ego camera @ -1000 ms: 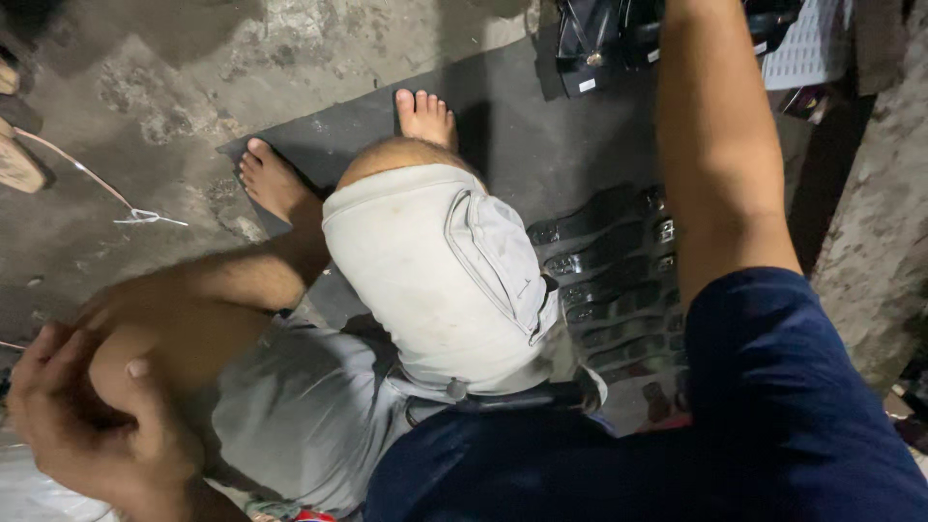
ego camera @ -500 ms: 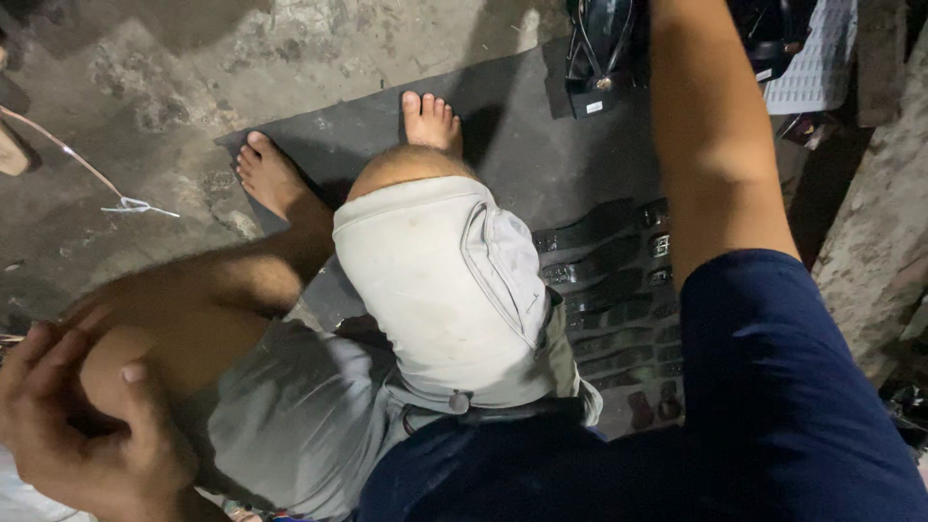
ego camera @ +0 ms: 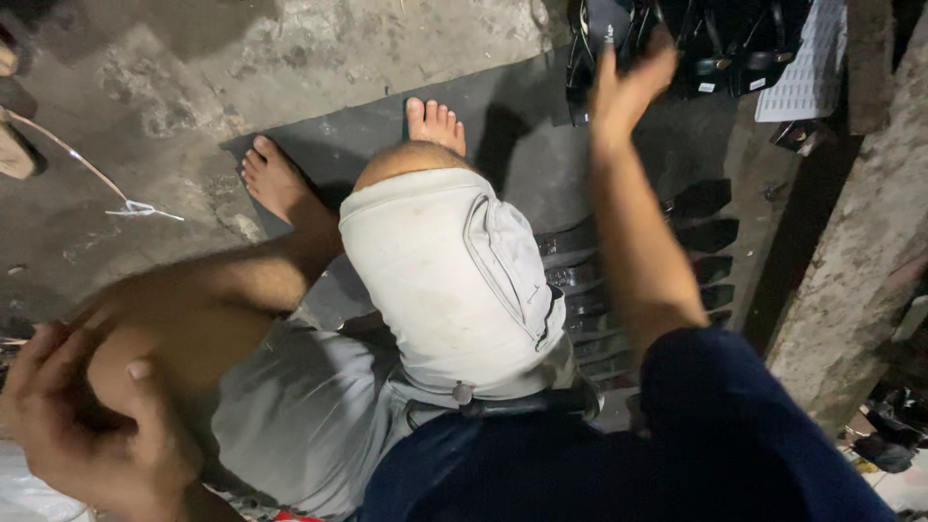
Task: The person sits on the floor and uses a curved metal tool to press and shape the edges of a black sandal sole. They repeatedly pick up sandals, apply the tool along the perimeter, and place them back down. The person also handles a cardboard insole and a black rubber sole piece, fitting them together.
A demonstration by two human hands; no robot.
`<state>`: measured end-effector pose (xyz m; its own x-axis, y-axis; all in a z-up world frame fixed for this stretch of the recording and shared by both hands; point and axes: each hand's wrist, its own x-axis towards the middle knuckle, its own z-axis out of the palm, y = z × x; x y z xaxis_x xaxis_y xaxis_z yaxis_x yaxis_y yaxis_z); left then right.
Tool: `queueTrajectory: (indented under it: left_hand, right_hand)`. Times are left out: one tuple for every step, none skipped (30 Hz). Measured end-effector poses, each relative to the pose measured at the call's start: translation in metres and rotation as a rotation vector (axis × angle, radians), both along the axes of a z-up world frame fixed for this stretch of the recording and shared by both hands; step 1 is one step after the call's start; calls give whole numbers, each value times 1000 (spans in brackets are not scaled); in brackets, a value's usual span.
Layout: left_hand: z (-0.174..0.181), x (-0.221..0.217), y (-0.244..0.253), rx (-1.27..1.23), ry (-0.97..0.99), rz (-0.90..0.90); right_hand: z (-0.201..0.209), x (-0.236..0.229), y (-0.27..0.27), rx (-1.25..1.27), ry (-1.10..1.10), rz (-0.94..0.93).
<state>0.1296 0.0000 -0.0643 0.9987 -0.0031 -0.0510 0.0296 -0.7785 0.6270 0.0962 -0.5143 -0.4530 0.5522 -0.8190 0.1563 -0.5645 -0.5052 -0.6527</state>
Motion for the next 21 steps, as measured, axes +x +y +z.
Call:
queueTrajectory:
  left_hand:
    - [-1,1,1,20,-1,1]
    - [-1,3,1,39,-7,-1]
    - [-3,5,2,54,-9,-14]
    - [-3,5,5,71,-7,-29]
    - [-3,4,7,50,0,-38]
    - [-3,3,9,28,11,-47]
    - [-4,1,10,12,22,-40]
    - [-5,0,12,-2,30,-30]
    - [-7,-3,13,-10,40,-5]
    - [-6,-6,15,-13,45,29]
    - [-6,-8,17,12,16,11]
    - [-7,-10,17,37,-13,-7]
    - [-7,-11,18,56,-30,-15]
    - [-6,-13,19,77,-45,-23]
    - [-5,-14,19,92,-48,-21]
    - [-3,-15,19,107,-48,-20]
    - [-2,-15,19,116,-56,-19]
    - [-2,-15,18,121,-65,-22]
    - [-1,-14,18,126,-66,-29]
    - [-1,-15,17,129,-67,-37]
    - [-1,-15,17,132,-60,-51]
  right_hand:
    - [5,-22,12,107,-32,-155]
    - [8,-36,25,464,-40,-432]
    - [13,-43,28,853,-17,-611]
    - [17,-49,33,1250,10,-774]
    - [19,-48,38,1355,-92,-758]
    - [23,-44,38,1457,-192,-739]
    - [27,-39,37,1556,-294,-719]
    - [31,-31,36,1516,-326,-665]
    - [35,-25,35,1475,-358,-612]
    - [39,-18,35,1442,-384,-551]
    - [43,-12,36,1432,-389,-530]
    - [47,-9,36,1422,-394,-506]
    - [51,-6,37,1412,-400,-483]
    - [54,-7,40,1407,-368,-506]
    - [57,-9,42,1403,-336,-529]
    - [60,-11,46,1397,-303,-555]
    - [60,-13,52,1380,-246,-598]
    - [60,-14,57,1358,-192,-642]
    - [59,-12,63,1336,-138,-685]
    - [56,-10,68,1274,-84,-482]
    - [52,-5,72,1203,-30,-281]
